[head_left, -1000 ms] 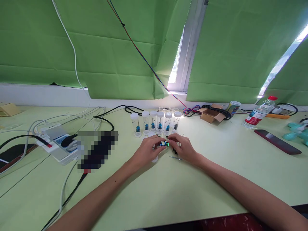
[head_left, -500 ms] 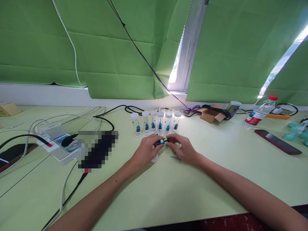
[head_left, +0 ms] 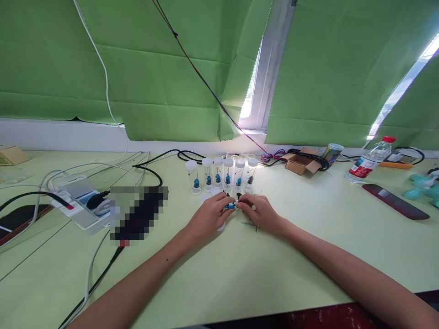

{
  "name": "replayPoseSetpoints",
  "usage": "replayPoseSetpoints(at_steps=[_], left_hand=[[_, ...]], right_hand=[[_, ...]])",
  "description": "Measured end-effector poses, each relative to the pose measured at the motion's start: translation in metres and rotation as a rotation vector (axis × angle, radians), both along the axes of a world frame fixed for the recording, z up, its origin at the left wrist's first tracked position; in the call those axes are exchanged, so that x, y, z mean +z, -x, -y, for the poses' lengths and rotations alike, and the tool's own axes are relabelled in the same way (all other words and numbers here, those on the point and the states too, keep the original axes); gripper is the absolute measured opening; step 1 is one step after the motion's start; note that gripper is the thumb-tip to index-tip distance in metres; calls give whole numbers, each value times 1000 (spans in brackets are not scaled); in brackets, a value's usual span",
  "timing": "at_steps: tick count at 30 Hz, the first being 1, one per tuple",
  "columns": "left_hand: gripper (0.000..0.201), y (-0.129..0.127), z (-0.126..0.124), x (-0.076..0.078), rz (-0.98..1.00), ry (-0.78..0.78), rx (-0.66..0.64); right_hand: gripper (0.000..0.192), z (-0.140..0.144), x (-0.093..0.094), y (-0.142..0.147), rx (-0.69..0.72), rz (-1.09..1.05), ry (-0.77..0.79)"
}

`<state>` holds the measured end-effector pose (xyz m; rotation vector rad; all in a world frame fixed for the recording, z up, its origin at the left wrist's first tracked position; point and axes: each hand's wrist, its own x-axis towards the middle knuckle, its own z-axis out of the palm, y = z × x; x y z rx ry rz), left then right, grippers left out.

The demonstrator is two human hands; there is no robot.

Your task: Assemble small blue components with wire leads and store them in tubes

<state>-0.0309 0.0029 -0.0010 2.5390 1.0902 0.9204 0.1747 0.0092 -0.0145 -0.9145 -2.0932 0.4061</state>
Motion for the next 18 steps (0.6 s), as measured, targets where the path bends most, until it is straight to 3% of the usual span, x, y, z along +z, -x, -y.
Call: replayPoseSetpoints(at_steps=[10, 18], left_hand=[[24, -1, 4, 3, -41, -19, -26], [22, 0, 4, 5, -70, -72, -15]], right_hand=[[38, -2, -1, 0, -2, 1, 5], [30, -1, 0, -1, -8, -12, 19]])
